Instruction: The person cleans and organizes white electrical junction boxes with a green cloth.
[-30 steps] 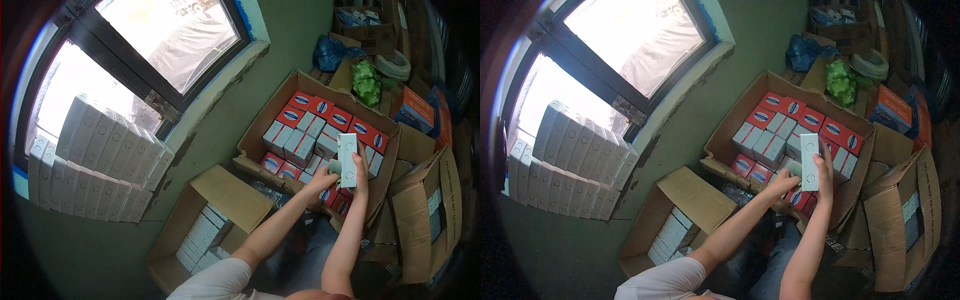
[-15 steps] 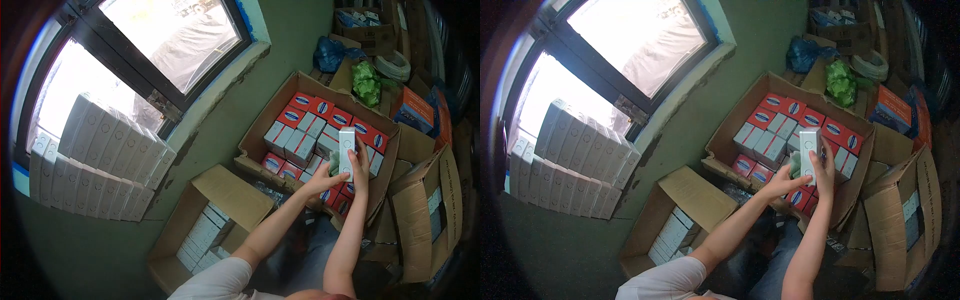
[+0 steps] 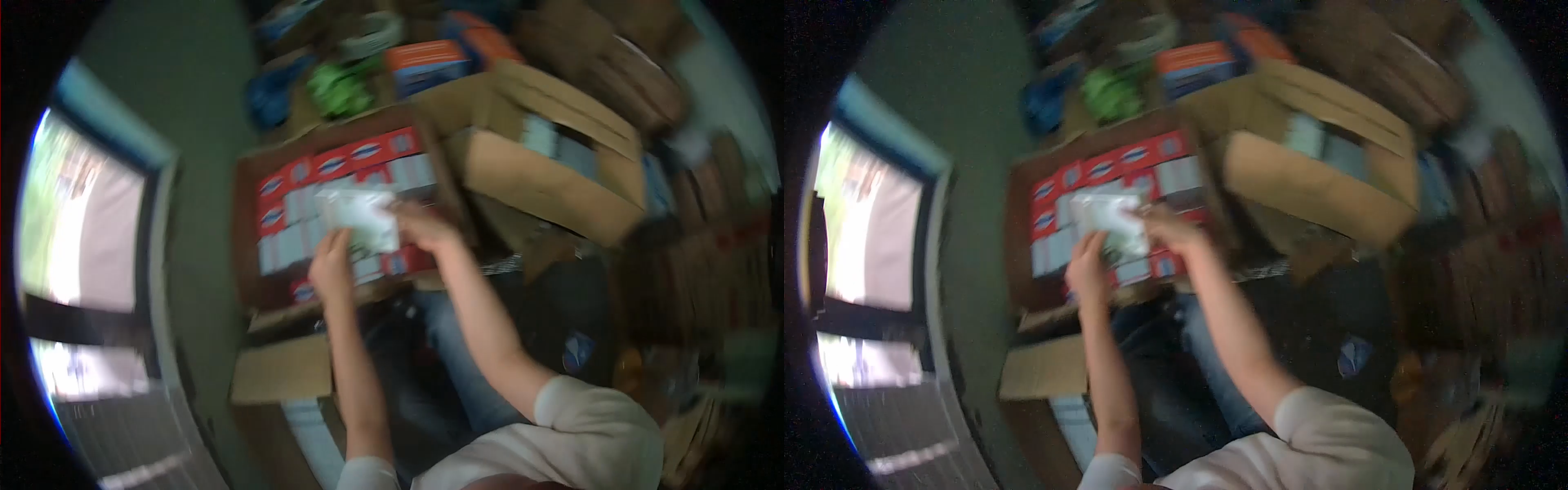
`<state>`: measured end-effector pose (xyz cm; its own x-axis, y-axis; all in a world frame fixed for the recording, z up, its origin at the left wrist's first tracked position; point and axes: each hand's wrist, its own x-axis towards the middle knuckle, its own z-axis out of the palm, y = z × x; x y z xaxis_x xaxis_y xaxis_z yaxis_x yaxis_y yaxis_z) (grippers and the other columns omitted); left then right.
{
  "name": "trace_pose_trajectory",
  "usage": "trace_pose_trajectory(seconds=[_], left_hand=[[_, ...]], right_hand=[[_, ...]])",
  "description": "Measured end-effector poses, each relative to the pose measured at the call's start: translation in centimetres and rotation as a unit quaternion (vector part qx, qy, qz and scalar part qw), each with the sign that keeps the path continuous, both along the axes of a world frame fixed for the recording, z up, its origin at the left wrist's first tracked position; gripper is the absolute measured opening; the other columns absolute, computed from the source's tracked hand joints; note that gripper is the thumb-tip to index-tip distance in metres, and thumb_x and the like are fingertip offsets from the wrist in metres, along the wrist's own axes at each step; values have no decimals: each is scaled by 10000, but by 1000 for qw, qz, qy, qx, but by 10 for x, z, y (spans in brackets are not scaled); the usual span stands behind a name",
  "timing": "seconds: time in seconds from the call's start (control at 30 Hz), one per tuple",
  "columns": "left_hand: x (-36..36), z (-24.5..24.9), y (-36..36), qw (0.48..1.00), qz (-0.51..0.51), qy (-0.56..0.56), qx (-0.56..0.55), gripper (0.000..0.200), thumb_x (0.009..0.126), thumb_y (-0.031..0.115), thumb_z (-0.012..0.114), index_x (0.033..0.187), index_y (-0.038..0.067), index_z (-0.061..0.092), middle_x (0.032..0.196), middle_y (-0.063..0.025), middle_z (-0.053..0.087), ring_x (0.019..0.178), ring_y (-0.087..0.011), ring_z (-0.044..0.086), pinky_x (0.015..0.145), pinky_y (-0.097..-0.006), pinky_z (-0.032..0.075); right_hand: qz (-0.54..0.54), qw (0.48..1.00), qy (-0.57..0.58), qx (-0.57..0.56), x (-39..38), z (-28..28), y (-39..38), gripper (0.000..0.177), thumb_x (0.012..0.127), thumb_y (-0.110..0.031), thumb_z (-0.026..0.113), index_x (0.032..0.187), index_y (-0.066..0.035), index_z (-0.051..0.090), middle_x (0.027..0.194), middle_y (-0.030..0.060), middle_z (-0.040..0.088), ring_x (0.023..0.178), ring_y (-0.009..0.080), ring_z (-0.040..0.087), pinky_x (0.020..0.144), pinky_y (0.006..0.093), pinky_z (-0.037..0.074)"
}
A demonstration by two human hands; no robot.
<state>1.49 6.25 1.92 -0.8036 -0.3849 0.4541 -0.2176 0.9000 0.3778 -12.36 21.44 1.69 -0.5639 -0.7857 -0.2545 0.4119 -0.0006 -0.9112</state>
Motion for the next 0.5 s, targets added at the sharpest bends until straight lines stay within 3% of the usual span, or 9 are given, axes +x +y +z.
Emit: trace_pose_trajectory(seconds=[0.03, 0.1, 0.13, 0.2, 0.27, 0.33, 0.47, 0.5], left_hand=[[2, 2, 3, 1000, -12, -10, -6, 343, 807, 31, 556, 1101, 162, 675, 1117, -83, 657, 988, -290, 646, 812, -382, 529], [9, 6, 16, 999, -25, -32, 6, 352, 791, 0, 551, 1085, 155, 668, 1109, -85, 654, 999, -303, 626, 809, -399, 519], [14, 8, 22, 997, -40, -68, 15, 374, 784, -16, 544, 1108, 141, 644, 1122, -92, 641, 1012, -309, 608, 817, -405, 511], [22, 0, 26, 992, -73, -97, 35, 439, 767, -49, 541, 1176, 100, 592, 1170, -116, 614, 1029, -355, 590, 843, -428, 488], [41, 1, 33, 985, -101, -89, 103, 456, 745, -57, 555, 1183, 65, 594, 1158, -162, 615, 1042, -389, 580, 874, -439, 474], [53, -15, 21, 982, -113, -85, 123, 471, 722, -59, 560, 1186, 12, 596, 1147, -218, 619, 1053, -398, 589, 898, -428, 467], [60, -5, 23, 968, -117, -77, 208, 474, 721, -57, 525, 1191, -47, 587, 1142, -252, 624, 1042, -385, 612, 903, -422, 464], [57, -6, 19, 966, -118, -100, 206, 472, 722, -54, 523, 1190, -49, 587, 1137, -255, 623, 1040, -396, 606, 905, -427, 462]], right_hand=[[-56, 998, 2, -30, 13, 1, -1, 479, 815, -448, 723, 1108, -76, 650, 941, 15, 667, 782, 99, 625, 636, 290, 514], [-173, 985, -16, -8, 40, 1, -1, 423, 833, -364, 720, 1139, -82, 640, 1009, 31, 665, 849, 99, 625, 688, 278, 508], [-205, 978, 29, -39, 48, -12, -1, 435, 836, -351, 714, 1162, -76, 628, 1043, 43, 663, 896, 106, 622, 729, 271, 502], [-207, 976, 64, -34, 56, -14, 0, 458, 831, -355, 717, 1165, -58, 620, 1059, 56, 661, 950, 118, 612, 805, 281, 488], [-188, 975, 81, -82, 71, 5, 9, 469, 822, -356, 727, 1167, -57, 619, 1066, 50, 660, 969, 122, 604, 834, 295, 480], [-173, 972, 106, -119, 81, -9, -1, 461, 803, -355, 745, 1141, -60, 634, 1054, 48, 663, 964, 115, 597, 832, 296, 478], [-242, 952, 174, -63, 90, -47, -29, 461, 771, -366, 766, 1075, -37, 658, 1006, 61, 676, 949, 130, 592, 823, 296, 477], [-227, 956, 180, -39, 91, -33, -18, 480, 767, -379, 765, 1077, -29, 653, 1005, 69, 677, 957, 140, 596, 822, 297, 477]])
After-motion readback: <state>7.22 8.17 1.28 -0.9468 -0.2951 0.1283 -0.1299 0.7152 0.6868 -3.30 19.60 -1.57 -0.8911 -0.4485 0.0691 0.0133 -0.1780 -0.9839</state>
